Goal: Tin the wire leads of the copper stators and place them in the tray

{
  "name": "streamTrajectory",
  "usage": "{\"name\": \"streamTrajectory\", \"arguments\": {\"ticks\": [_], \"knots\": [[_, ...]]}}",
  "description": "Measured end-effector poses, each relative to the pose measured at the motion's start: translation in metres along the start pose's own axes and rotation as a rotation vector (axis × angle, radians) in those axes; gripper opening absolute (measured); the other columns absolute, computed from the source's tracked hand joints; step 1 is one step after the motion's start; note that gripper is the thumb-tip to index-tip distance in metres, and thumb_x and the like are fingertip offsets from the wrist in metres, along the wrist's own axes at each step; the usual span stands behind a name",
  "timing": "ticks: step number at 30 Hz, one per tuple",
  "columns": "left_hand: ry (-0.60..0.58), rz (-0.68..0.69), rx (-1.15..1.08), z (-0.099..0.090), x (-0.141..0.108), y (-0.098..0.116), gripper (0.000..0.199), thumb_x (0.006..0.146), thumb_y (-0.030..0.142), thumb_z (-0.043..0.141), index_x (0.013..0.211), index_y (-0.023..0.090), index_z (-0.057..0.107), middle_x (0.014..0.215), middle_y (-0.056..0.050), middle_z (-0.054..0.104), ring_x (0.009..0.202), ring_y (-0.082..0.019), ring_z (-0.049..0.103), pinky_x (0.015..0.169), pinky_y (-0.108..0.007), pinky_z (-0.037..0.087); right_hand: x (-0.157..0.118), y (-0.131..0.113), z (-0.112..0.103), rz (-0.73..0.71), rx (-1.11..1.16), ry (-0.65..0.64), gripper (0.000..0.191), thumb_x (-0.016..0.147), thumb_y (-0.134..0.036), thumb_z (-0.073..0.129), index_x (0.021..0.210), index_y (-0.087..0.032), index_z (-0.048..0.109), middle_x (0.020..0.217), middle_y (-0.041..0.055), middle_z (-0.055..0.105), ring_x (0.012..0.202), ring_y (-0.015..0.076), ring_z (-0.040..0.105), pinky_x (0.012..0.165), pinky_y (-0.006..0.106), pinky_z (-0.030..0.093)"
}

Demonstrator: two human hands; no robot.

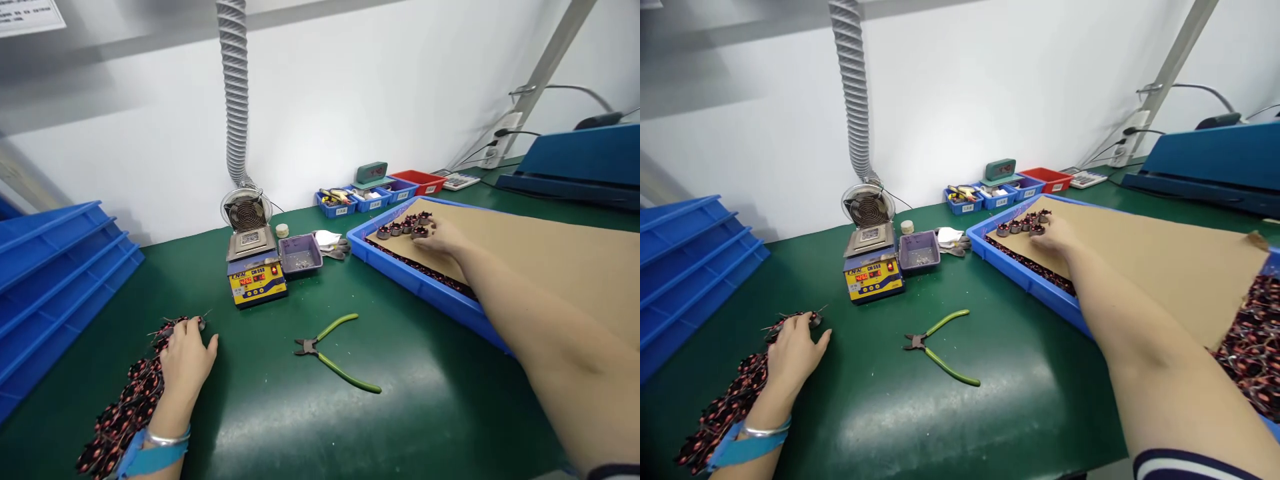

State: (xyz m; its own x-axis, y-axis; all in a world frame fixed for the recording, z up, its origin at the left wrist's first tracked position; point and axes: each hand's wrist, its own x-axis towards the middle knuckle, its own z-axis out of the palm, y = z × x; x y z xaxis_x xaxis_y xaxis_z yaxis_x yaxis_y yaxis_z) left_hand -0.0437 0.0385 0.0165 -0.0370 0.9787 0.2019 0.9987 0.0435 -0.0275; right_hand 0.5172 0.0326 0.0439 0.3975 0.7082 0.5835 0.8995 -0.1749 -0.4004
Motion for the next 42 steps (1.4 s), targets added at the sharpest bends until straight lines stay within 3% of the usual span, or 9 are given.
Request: {"name": "streamTrajectory", "arguments": {"ticks": [4,7,13,18,21,25,30,34,42], "knots": [[0.022,0.016,0.020,0.003,0.000,-0.001,0.041,0.087,0.031,0.039,0.122,0.012,0.049,0.130,-0.019,0.050,0.117,-0.036,0.048,0.090,-0.051,0.040,-0.004,-0.048,-0.011,0.000,-0.007,0.038,0.036,0.087,-0.038,0.055,0.111,-0.010,0.059,0.109,0.0138,0.059,0.105,0.0250,0.056,0.089,0.041,0.046],[0.016,0.023,-0.006,0.004,0.002,0.000,0.033,0.087,0.027,0.038,0.113,0.013,0.053,0.125,-0.018,0.055,0.114,-0.034,0.050,0.089,-0.049,0.040,-0.049,-0.114,-0.007,-0.136,0.071,0.023,0.035,0.084,-0.034,0.054,0.111,-0.012,0.059,0.109,0.0136,0.060,0.109,0.0250,0.055,0.094,0.039,0.045],[-0.012,0.058,-0.081,-0.001,0.004,0.006,0.018,0.086,0.025,0.041,0.092,0.017,0.056,0.100,-0.014,0.065,0.102,-0.032,0.059,0.086,-0.047,0.041,-0.192,-0.217,0.004,-0.701,0.355,-0.584,0.037,0.080,-0.031,0.062,0.114,-0.017,0.063,0.131,0.0153,0.054,0.119,0.0272,0.051,0.097,0.045,0.043],[-0.098,0.364,-0.423,-0.004,-0.032,0.034,0.032,0.077,0.031,0.056,0.107,0.018,0.054,0.089,-0.006,0.066,0.083,-0.022,0.063,0.075,-0.032,0.045,-0.216,-0.208,0.017,-0.646,0.257,-0.616,0.038,0.087,-0.013,0.043,0.121,-0.015,0.061,0.133,0.0154,0.053,0.122,0.0240,0.049,0.099,0.042,0.043],[-0.191,0.536,-0.491,-0.009,-0.062,0.055,0.015,0.075,0.034,0.058,0.080,0.020,0.055,0.076,-0.002,0.062,0.070,-0.017,0.059,0.065,-0.027,0.042,-0.208,-0.194,0.022,-0.519,0.154,-0.501,0.040,0.087,-0.014,0.042,0.123,-0.012,0.059,0.131,0.0183,0.054,0.121,0.0269,0.051,0.097,0.046,0.045],[-0.265,0.529,-0.487,-0.020,-0.081,0.065,0.040,0.071,0.056,0.063,0.067,0.019,0.050,0.065,-0.001,0.055,0.062,-0.017,0.052,0.057,-0.028,0.035,-0.204,-0.198,0.017,-0.422,0.209,-0.398,0.043,0.087,-0.027,0.048,0.126,-0.009,0.054,0.134,0.0228,0.049,0.124,0.0327,0.048,0.099,0.053,0.042],[-0.474,0.754,-0.840,-0.017,-0.070,0.049,0.069,0.051,0.060,0.078,0.099,0.016,0.056,0.092,-0.005,0.059,0.072,-0.016,0.053,0.064,-0.028,0.042,-0.195,-0.225,0.014,-0.451,0.653,-0.796,0.062,0.080,-0.047,0.062,0.133,-0.017,0.047,0.126,0.0140,0.058,0.111,0.0254,0.059,0.092,0.040,0.051],[-0.520,0.787,-0.952,-0.006,-0.069,0.048,0.039,0.065,0.035,0.073,0.096,0.017,0.057,0.089,-0.003,0.060,0.069,-0.013,0.052,0.066,-0.026,0.043,-0.196,-0.237,0.017,-0.557,0.748,-1.066,0.081,0.062,-0.052,0.078,0.128,-0.015,0.051,0.118,0.0129,0.062,0.104,0.0251,0.062,0.089,0.036,0.052],[-0.435,0.698,-0.917,-0.005,-0.073,0.058,0.027,0.068,0.035,0.071,0.077,0.017,0.053,0.073,0.001,0.053,0.062,-0.011,0.045,0.057,-0.023,0.034,-0.204,-0.239,0.013,-0.521,0.687,-1.101,0.024,0.090,-0.032,0.052,0.095,-0.014,0.068,0.079,0.0066,0.066,0.067,0.0134,0.059,0.064,0.024,0.046]]}}
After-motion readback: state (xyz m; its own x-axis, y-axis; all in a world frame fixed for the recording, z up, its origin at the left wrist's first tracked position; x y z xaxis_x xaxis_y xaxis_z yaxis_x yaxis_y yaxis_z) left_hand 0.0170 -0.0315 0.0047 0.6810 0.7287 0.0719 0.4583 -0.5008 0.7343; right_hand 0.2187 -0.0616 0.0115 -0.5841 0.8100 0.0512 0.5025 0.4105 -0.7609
